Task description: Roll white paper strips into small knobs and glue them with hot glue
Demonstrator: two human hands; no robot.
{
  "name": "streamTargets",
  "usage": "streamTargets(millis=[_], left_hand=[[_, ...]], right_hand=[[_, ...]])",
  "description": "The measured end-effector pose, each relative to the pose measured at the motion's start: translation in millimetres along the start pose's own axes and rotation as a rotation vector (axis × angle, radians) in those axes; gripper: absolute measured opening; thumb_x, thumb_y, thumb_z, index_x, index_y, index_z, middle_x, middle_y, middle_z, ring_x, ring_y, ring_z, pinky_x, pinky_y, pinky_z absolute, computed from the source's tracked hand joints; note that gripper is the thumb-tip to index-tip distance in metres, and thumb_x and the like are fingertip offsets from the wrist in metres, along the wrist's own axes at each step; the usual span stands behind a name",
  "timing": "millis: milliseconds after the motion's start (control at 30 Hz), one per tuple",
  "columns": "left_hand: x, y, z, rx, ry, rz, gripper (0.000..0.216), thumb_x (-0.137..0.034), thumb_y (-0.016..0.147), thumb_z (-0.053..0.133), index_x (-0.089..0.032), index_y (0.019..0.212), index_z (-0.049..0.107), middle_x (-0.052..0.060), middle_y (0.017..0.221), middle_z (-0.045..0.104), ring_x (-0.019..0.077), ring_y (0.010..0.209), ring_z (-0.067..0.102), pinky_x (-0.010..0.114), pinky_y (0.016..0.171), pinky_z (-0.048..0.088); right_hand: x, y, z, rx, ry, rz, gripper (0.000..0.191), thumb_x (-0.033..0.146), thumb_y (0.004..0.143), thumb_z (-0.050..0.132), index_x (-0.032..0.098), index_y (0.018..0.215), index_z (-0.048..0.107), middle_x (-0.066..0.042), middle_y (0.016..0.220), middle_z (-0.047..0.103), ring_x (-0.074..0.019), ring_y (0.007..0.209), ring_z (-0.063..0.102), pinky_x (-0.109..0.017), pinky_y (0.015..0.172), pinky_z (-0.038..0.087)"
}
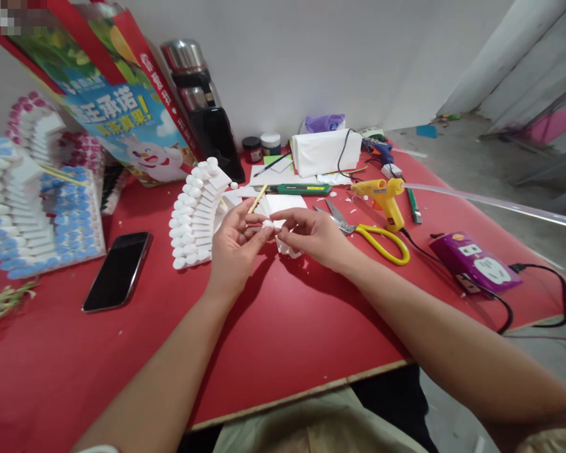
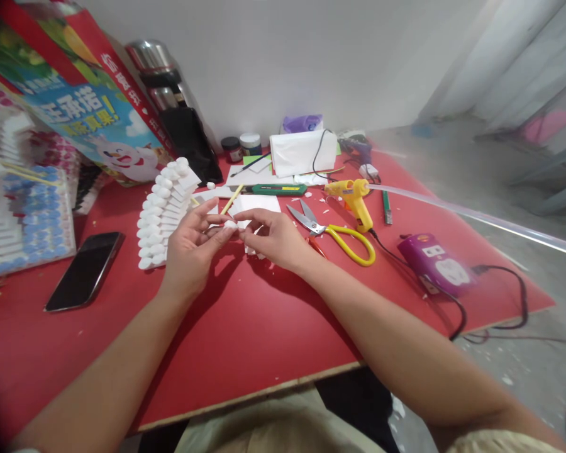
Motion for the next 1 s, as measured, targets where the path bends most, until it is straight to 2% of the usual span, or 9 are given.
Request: streamTargets(millis=[133, 267, 400, 533, 633, 733, 833, 900, 1000], left_hand=[[13, 1, 5, 0.048, -0.215, -0.134, 0.061, -0.024, 0.078, 0.083, -0.019, 0.135, 0.060, 0.003, 0.099, 0.073, 0.0159, 0.090, 0.072, 0.032, 0.090, 0.057], [22, -1, 13, 0.108, -0.347, -0.286, 0.056, -0.024, 0.078, 0.084, -0.016, 0.130, 0.062, 0.005, 0.093, 0.076, 0.0153, 0.084, 0.072, 0.031, 0.087, 0.056], [21, -2, 18, 0.155, -0.403, -0.324, 0.055, -0.023, 0.079, 0.084, -0.015, 0.129, 0.063, 0.006, 0.092, 0.077, 0.0141, 0.082, 0.072, 0.029, 0.084, 0.055], [23, -2, 19, 0.172, -0.394, -0.324, 0.055, -0.022, 0.077, 0.086, -0.015, 0.127, 0.064, 0.004, 0.091, 0.076, 0.0130, 0.079, 0.071, 0.028, 0.084, 0.055], [23, -3, 20, 0.195, -0.388, -0.322, 0.051, -0.028, 0.081, 0.083, -0.014, 0.127, 0.064, 0.005, 0.088, 0.075, 0.0145, 0.077, 0.070, 0.030, 0.081, 0.056], [20, -3, 21, 0.207, -0.349, -0.279, 0.046, -0.038, 0.088, 0.076, -0.013, 0.125, 0.064, 0.007, 0.087, 0.074, 0.0154, 0.073, 0.068, 0.031, 0.074, 0.056], [15, -2, 18, 0.190, -0.272, -0.204, 0.044, -0.037, 0.088, 0.076, -0.016, 0.126, 0.066, 0.007, 0.093, 0.073, 0.0142, 0.074, 0.067, 0.029, 0.074, 0.055], [12, 0, 15, 0.162, -0.233, -0.148, 0.042, -0.032, 0.085, 0.079, -0.020, 0.124, 0.069, 0.004, 0.097, 0.071, 0.0124, 0.076, 0.065, 0.028, 0.077, 0.055], [6, 1, 12, 0.147, -0.217, -0.086, 0.033, -0.027, 0.084, 0.079, -0.024, 0.117, 0.074, 0.004, 0.105, 0.070, 0.0098, 0.077, 0.063, 0.026, 0.078, 0.055]], right_hand=[[0, 0, -1, -0.020, -0.122, -0.067, 0.041, 0.038, 0.087, 0.072, 0.021, 0.124, 0.066, 0.002, 0.077, 0.058, -0.0114, 0.054, 0.057, -0.026, 0.046, 0.043], [4, -2, -2, -0.030, -0.249, -0.177, 0.035, 0.033, 0.089, 0.070, 0.023, 0.122, 0.068, 0.003, 0.076, 0.055, -0.0115, 0.061, 0.055, -0.027, 0.058, 0.045], [9, -4, -2, -0.047, -0.301, -0.212, 0.032, 0.032, 0.088, 0.071, 0.022, 0.118, 0.069, 0.002, 0.076, 0.056, -0.0130, 0.066, 0.055, -0.027, 0.063, 0.044], [14, -6, -3, -0.087, -0.316, -0.218, 0.024, 0.036, 0.087, 0.072, 0.022, 0.107, 0.071, 0.001, 0.077, 0.059, -0.0130, 0.065, 0.054, -0.028, 0.062, 0.042], [8, -3, -5, -0.085, -0.146, -0.102, 0.025, 0.039, 0.084, 0.076, 0.020, 0.100, 0.070, 0.002, 0.071, 0.059, -0.0126, 0.060, 0.054, -0.028, 0.058, 0.042], [-5, 0, -8, -0.075, 0.214, 0.068, 0.025, 0.035, 0.079, 0.081, 0.019, 0.092, 0.067, 0.003, 0.066, 0.059, -0.0096, 0.052, 0.049, -0.025, 0.052, 0.039], [-16, 1, -5, -0.030, 0.537, 0.221, 0.023, 0.024, 0.072, 0.083, 0.016, 0.084, 0.065, 0.002, 0.069, 0.061, -0.0062, 0.051, 0.044, -0.022, 0.048, 0.035], [-20, 0, 0, 0.029, 0.631, 0.308, 0.020, 0.022, 0.072, 0.082, 0.015, 0.081, 0.065, 0.001, 0.072, 0.063, -0.0054, 0.052, 0.043, -0.021, 0.047, 0.035], [-22, -4, 8, 0.128, 0.635, 0.381, 0.020, 0.028, 0.077, 0.081, 0.014, 0.080, 0.067, 0.001, 0.071, 0.061, -0.0049, 0.050, 0.042, -0.019, 0.045, 0.033]])
Point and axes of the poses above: each hand's wrist, its own y-axis towards the middle knuckle, its own z-axis out of the palm, x = y × z, the point moved 9 cm from there along y, towards the middle knuckle
